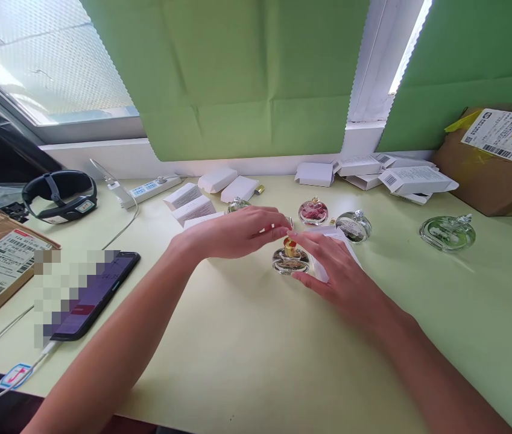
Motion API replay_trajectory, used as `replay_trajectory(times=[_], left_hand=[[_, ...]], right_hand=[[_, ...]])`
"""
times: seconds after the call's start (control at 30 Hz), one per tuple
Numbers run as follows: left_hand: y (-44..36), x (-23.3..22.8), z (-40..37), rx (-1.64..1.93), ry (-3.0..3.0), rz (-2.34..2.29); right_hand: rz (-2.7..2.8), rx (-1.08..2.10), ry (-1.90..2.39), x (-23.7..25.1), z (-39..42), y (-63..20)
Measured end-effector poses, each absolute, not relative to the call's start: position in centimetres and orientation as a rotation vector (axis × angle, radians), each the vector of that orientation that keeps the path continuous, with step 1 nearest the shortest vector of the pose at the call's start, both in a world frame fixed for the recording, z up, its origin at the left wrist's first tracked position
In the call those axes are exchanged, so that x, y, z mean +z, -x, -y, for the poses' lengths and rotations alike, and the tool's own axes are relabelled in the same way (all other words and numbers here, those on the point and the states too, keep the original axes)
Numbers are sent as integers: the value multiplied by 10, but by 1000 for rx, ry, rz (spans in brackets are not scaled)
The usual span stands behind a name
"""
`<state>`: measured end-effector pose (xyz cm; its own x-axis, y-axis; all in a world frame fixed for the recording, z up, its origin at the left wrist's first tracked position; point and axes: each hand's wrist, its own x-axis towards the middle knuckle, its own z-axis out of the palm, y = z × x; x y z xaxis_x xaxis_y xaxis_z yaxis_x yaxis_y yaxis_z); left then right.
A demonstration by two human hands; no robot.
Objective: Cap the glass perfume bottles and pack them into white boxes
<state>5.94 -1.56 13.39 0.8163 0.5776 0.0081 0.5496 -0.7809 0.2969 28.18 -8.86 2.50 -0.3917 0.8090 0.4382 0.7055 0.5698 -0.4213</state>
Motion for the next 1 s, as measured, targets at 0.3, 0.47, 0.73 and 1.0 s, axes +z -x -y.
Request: replay_trajectory(times=[0.3, 0.47, 0.73, 1.0], left_hand=[[-56, 132, 15, 87, -2713, -894], [-54, 135, 15, 26, -2675, -884], [-56, 141, 16, -33, -2594, -805], [-63, 138, 19, 58, -2654, -763]], right_hand=[[2232, 364, 1235, 34, 93, -284], [2205, 369, 1214, 24, 86, -288], [2217, 424, 1259, 28, 89, -287], [2260, 312, 1218, 21, 83, -287]])
